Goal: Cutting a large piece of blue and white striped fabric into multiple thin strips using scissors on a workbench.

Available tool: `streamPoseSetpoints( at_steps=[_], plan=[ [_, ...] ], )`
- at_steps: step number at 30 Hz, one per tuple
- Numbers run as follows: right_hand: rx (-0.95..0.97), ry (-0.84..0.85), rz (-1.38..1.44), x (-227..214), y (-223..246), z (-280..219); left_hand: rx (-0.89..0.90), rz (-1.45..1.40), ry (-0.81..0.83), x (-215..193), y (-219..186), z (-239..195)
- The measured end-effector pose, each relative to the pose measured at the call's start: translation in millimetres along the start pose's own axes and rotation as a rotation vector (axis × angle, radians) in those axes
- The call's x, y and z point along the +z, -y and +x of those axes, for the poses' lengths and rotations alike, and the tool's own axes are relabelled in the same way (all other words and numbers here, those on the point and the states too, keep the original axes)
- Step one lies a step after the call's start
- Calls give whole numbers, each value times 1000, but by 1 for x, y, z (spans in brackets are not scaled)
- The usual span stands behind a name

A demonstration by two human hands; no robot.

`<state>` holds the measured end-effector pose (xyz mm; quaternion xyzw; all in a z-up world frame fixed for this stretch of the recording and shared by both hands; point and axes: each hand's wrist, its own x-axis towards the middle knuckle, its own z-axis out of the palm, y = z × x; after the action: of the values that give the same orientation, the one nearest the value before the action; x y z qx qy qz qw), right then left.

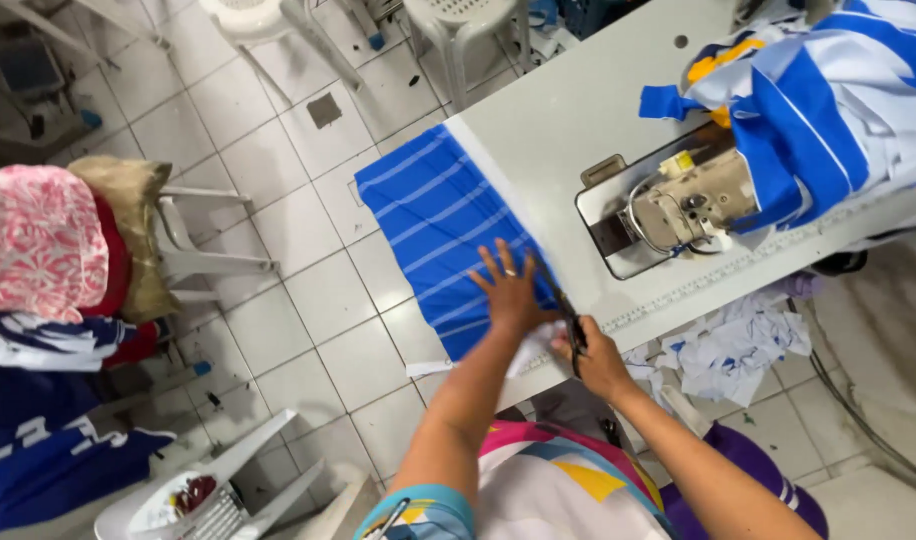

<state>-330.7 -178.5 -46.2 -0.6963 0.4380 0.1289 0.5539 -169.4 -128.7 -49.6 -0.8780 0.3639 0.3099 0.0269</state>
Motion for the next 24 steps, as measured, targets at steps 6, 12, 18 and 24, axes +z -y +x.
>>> streamPoseSetpoints(
  at_steps=[6, 12, 18, 24],
  plan=[
    [97, -137, -12, -20, 7, 14, 295, 77, 152, 65, -47, -35],
    [245, -137, -51, 3, -35, 9, 283, -109, -370, -33, 70, 69],
    [320, -198, -110, 33, -7, 6, 151, 148, 1, -112, 89, 187],
    [289, -247, -156, 44, 0, 23, 53, 146, 46, -143, 94, 253]
  ],
)
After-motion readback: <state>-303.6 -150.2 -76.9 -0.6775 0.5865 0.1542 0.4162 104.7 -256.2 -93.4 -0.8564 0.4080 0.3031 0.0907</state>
